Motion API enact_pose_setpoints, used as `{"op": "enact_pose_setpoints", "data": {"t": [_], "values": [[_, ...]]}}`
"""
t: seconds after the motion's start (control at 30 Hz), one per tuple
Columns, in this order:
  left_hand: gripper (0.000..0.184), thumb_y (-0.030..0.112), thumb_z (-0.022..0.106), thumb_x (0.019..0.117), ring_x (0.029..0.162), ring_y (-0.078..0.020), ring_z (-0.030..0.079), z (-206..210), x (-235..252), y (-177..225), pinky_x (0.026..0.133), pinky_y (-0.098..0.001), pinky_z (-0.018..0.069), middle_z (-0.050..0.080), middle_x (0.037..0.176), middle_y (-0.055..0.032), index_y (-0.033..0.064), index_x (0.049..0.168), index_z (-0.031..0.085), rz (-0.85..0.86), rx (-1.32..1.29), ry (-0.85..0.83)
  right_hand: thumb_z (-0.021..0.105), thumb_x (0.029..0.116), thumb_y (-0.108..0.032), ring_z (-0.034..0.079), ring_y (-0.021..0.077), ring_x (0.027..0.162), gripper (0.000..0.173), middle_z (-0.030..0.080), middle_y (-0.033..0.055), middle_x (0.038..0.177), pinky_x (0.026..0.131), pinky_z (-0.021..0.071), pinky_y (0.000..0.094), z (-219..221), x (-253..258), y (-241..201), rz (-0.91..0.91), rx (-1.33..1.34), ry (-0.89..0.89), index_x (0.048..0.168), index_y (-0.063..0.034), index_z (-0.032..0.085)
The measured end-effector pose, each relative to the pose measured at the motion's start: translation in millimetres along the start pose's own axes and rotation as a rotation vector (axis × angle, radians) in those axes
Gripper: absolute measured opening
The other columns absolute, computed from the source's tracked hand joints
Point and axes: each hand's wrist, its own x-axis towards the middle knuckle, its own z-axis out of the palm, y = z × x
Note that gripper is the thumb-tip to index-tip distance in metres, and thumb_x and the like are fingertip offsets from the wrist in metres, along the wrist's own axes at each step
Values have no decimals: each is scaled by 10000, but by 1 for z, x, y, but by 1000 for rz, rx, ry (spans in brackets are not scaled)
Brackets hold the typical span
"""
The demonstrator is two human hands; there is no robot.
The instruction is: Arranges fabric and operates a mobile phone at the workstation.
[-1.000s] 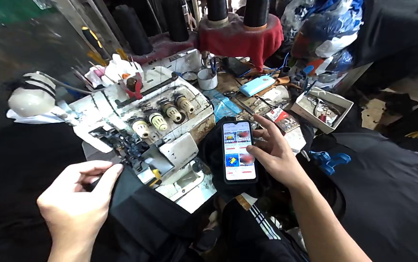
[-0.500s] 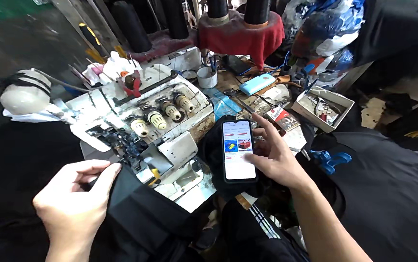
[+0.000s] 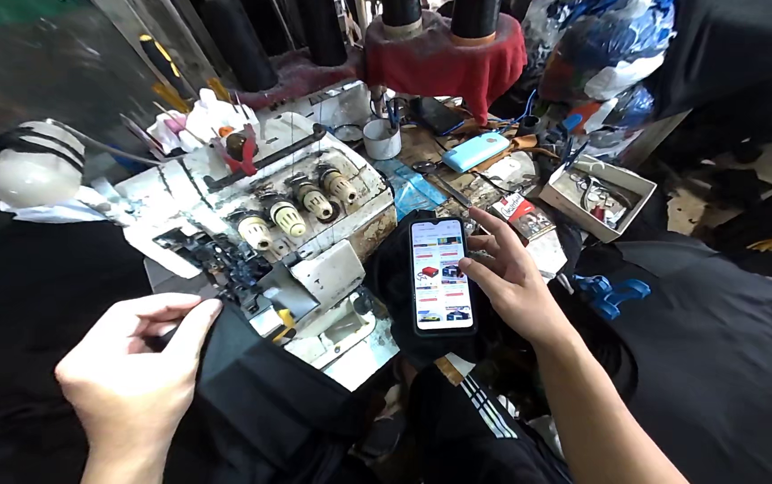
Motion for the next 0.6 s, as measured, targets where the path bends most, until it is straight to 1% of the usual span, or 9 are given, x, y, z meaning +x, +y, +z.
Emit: {"op": "enact_pose_setpoints", "data": {"t": [0.07,0.13,0.17,0.23,0.3,0.37,0.43,0.53,0.6], "values": [[275,258,755,922,791,-66,677,0,0,0,712,-226,569,721,944,-25,35,1074,699,-4,6,-3,635,956,-93,727,201,944,759,642,73,1320,764,642,350,-2,-3,0,0,-1,-44,1617,-237,289],[274,256,757,920,790,-72,678,0,0,0,715,-230,570,722,940,-25,32,1069,702,-4,8,-2,692,843,-54,717,205,842,949,603,51,1350,662,645,363,-3,-6,2,-6,-46,-87,1635,-304,233],[274,254,759,919,784,-70,677,0,0,-1,710,-228,569,721,937,-24,32,1068,700,-1,9,-1,706,808,-35,712,203,823,1004,585,47,1364,646,643,364,-3,-6,2,-9,-57,-100,1639,-314,217],[273,251,757,921,781,-66,675,-1,0,-2,702,-227,569,720,945,-25,34,1076,696,2,5,-2,702,826,-32,716,200,825,971,600,58,1341,660,646,364,-2,-3,3,-15,-58,-85,1638,-283,233],[280,256,754,924,785,-62,673,-1,0,-1,705,-227,567,717,950,-24,34,1085,694,-2,9,-8,665,928,-52,730,191,877,790,651,78,1286,728,646,348,1,1,3,-12,-39,-24,1610,-204,296],[284,263,754,922,788,-62,676,-1,0,-1,708,-227,570,720,951,-21,39,1086,695,-3,11,-6,623,998,-97,730,183,929,661,673,83,1265,764,637,330,2,3,2,-2,-24,13,1590,-193,345],[281,265,754,924,786,-59,672,-1,0,-1,708,-224,566,717,948,-22,39,1082,697,-6,16,-3,634,976,-98,727,185,928,709,666,76,1278,758,636,331,0,1,1,0,-4,-15,1603,-204,321],[266,247,753,925,774,-58,672,-1,0,0,694,-216,565,717,938,-27,33,1074,701,-5,18,-3,708,849,-62,717,192,839,935,622,47,1325,663,643,352,-4,-5,4,-25,-51,-80,1633,-269,242],[268,249,752,926,776,-56,667,-1,0,0,696,-214,559,715,939,-26,33,1076,701,-5,25,-5,716,833,-51,719,193,852,959,616,43,1334,670,647,358,-4,-5,4,-25,-67,-81,1633,-285,241]]}}
